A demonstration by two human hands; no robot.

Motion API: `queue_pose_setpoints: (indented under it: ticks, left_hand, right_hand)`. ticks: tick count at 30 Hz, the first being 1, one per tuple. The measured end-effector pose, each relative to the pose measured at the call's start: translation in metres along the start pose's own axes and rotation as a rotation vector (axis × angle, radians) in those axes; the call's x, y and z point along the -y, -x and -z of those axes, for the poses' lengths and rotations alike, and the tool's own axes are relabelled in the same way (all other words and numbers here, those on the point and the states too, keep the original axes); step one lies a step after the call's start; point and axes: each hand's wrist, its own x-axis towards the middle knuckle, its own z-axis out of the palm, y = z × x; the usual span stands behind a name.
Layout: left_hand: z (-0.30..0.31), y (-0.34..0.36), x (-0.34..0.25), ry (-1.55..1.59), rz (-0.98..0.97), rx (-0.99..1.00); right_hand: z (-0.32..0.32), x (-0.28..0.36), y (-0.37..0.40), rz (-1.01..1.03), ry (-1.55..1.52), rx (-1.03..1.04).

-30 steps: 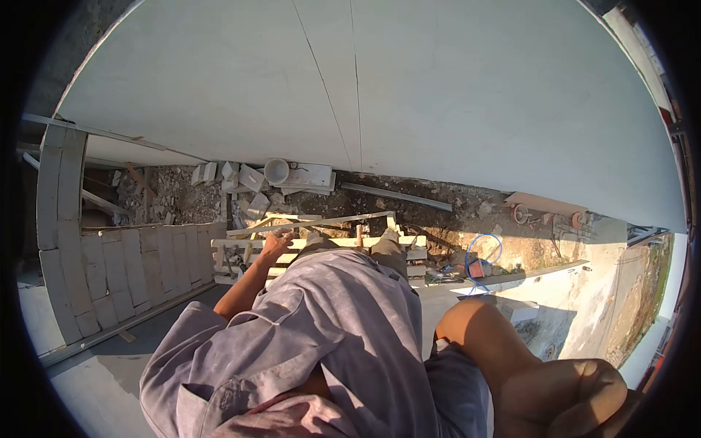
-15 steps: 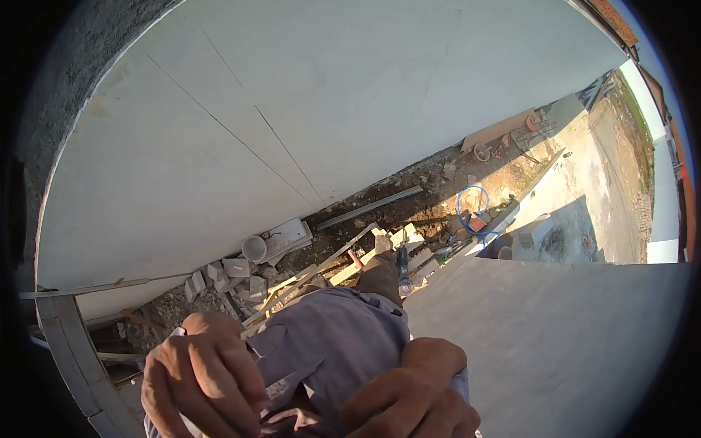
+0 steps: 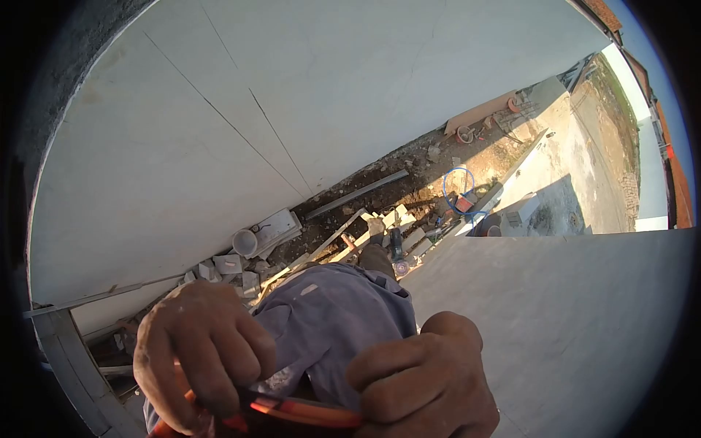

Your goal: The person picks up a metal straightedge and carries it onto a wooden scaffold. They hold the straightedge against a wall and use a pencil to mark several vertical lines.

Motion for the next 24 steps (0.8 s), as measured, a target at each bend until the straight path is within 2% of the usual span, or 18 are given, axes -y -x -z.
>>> queue_pose_setpoints:
  ticks: [1,3,4,7,8,11,12,13,15,16,19,20,23,24]
  left_hand:
    - [0.004,-0.005,-0.002,-0.129,-0.016,0.079]
    - [0.010,-0.020,-0.031,-0.502,0.110,0.323]
    - [0.022,-0.018,-0.033,-0.662,-0.046,0.515]
    - [0.006,-0.015,-0.017,-0.607,-0.144,0.008]
    - [0.010,-0.012,-0.022,-0.598,-0.142,-0.009]
    - [0.006,-0.016,-0.020,-0.369,-0.067,-0.223]
    - [0.008,-0.015,-0.022,-0.281,-0.032,-0.185]
    - [0.007,-0.016,-0.018,-0.080,-0.056,-0.238]
    - [0.010,-0.021,-0.022,0.267,0.034,-0.194]
    - [0.008,-0.023,-0.029,0.267,0.093,-0.235]
    - [0.021,-0.030,-0.037,0.225,0.134,-0.026]
    - [0.019,-0.032,-0.038,0.084,0.173,-0.033]
    - [0.022,-0.028,-0.030,-0.581,-0.127,0.076]
    - [0.024,-0.031,-0.031,-0.608,-0.106,0.068]
  right_hand:
    - [0.000,0.004,0.001,0.019,0.142,0.001]
    - [0.001,0.006,0.001,0.007,0.215,0.035]
    - [0.002,0.004,0.000,0.003,0.240,0.057]
    - [0.006,-0.001,-0.003,0.038,0.091,-0.074]
    - [0.006,-0.007,-0.005,0.144,0.063,-0.118]
    - [0.011,-0.011,-0.014,-0.013,-0.417,-0.030]
    - [0.006,-0.009,-0.015,-0.042,-0.490,-0.103]
    - [0.009,-0.010,-0.017,-0.052,-0.517,-0.041]
    - [0.020,-0.010,-0.022,-0.072,-0.566,0.086]
    - [0.021,-0.008,-0.025,-0.069,-0.538,0.088]
    - [0.017,0.001,-0.028,-0.033,-0.277,0.045]
    - [0.021,0.001,-0.028,0.015,-0.142,0.076]
    - [0.023,0.019,-0.030,-0.022,0.325,0.048]
    - [0.026,0.021,-0.030,-0.011,0.317,0.099]
